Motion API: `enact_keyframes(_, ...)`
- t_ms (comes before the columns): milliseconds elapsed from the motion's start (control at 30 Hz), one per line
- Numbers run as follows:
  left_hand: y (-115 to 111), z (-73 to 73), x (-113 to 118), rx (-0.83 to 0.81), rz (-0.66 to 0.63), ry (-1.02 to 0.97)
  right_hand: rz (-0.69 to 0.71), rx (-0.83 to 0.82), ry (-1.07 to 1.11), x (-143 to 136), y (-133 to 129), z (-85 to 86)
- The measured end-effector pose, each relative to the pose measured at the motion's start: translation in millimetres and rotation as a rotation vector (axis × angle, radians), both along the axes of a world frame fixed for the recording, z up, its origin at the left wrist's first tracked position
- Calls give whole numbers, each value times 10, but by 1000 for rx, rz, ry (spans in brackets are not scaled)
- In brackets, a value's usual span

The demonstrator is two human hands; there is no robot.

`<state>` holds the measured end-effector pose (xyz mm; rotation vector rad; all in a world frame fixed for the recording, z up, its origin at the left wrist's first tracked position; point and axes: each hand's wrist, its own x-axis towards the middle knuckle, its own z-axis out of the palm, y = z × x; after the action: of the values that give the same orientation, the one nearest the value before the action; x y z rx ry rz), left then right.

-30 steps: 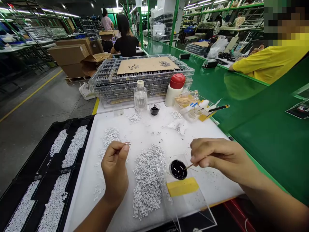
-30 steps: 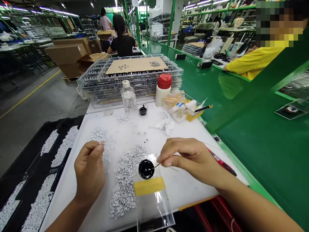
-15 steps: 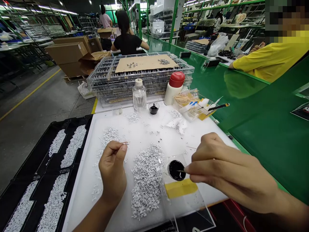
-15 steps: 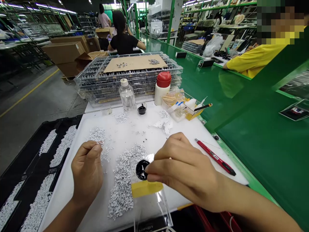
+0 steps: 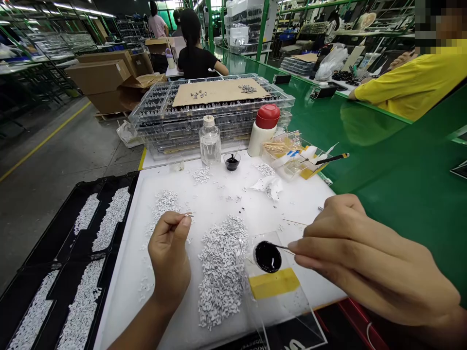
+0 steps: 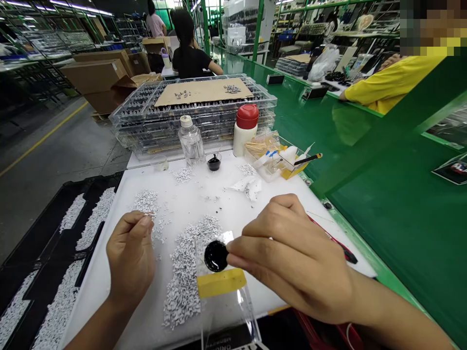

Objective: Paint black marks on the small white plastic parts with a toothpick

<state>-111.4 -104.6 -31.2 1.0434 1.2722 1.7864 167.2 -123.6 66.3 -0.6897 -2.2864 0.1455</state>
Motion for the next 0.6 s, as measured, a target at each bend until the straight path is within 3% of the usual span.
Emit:
enact_keyframes(233, -3, 15, 5, -1, -7, -9, 18, -5, 23, -16, 53, -42)
enact_keyframes(600, -9, 41, 15, -20, -8, -42, 111, -251, 284, -130, 236, -267)
